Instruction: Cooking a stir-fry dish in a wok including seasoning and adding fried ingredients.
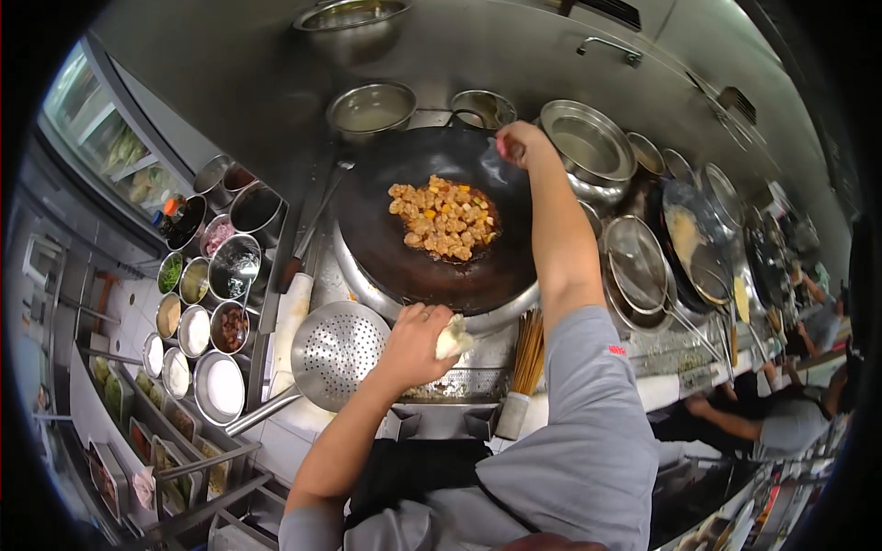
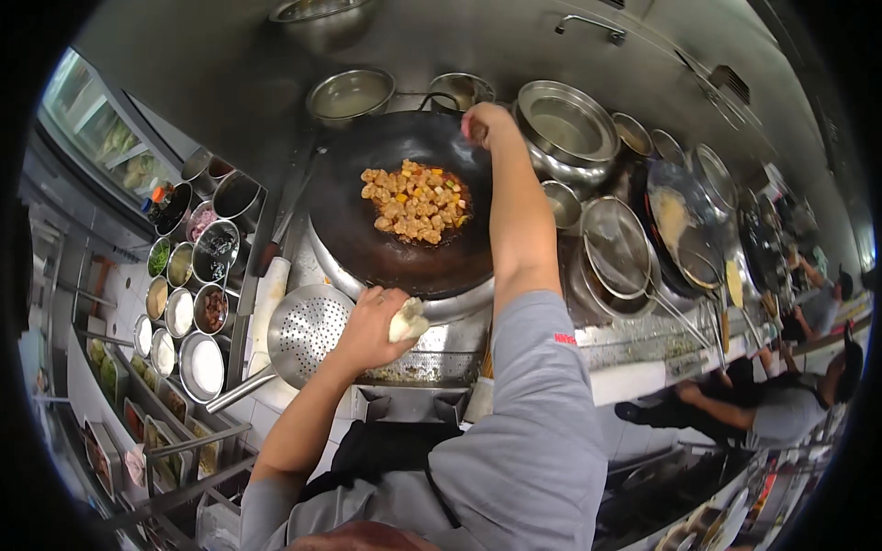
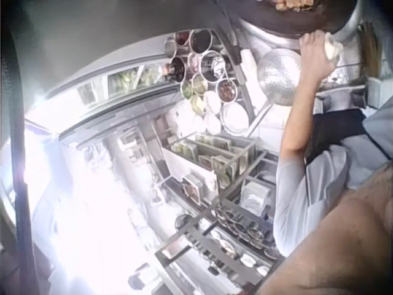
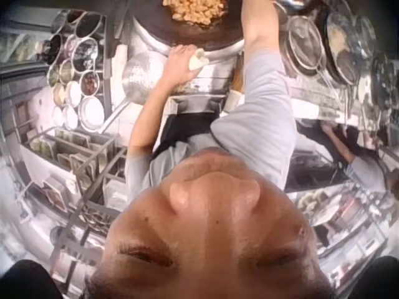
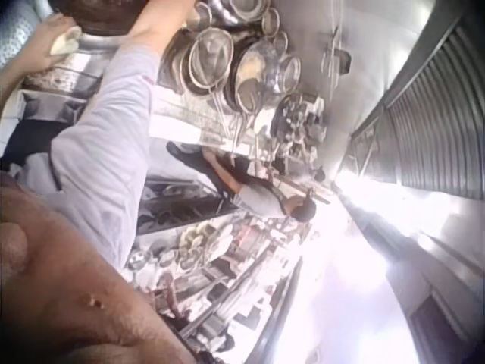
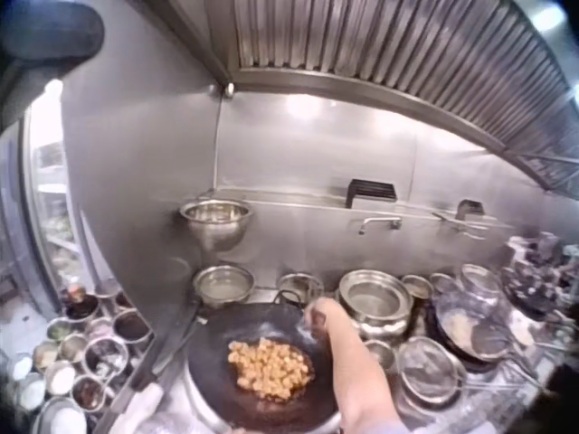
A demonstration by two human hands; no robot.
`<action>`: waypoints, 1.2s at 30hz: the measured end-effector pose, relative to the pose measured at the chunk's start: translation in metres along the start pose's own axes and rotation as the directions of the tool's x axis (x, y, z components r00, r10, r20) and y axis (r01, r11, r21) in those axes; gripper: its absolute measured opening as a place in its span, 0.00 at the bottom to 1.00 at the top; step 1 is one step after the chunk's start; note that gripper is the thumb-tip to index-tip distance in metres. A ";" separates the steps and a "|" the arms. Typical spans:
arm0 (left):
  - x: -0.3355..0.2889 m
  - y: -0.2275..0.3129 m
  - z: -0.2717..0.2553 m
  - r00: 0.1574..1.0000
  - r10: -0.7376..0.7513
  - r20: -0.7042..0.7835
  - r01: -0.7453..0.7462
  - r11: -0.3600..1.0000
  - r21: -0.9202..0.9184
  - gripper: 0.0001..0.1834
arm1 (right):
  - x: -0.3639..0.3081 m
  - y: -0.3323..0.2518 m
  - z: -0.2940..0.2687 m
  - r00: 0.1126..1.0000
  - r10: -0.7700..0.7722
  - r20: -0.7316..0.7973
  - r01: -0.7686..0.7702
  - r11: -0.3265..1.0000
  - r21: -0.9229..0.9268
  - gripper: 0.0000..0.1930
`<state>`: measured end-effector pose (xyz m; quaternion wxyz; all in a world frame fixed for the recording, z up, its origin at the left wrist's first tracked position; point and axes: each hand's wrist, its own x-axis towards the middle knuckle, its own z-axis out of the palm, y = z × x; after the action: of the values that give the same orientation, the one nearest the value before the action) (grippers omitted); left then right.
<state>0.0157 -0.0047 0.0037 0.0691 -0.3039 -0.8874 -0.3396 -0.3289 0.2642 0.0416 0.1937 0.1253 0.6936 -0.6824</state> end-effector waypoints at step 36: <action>0.009 0.009 0.015 0.997 -0.074 0.001 0.074 0.995 -0.072 0.22 | -0.022 0.020 -0.041 0.828 -0.511 -0.229 0.057 0.483 -0.874 0.07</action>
<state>0.0146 0.0147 0.0006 0.0463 -0.2728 -0.8852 -0.3738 -0.3045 0.3078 0.0331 -0.0614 0.0540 0.9682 -0.2363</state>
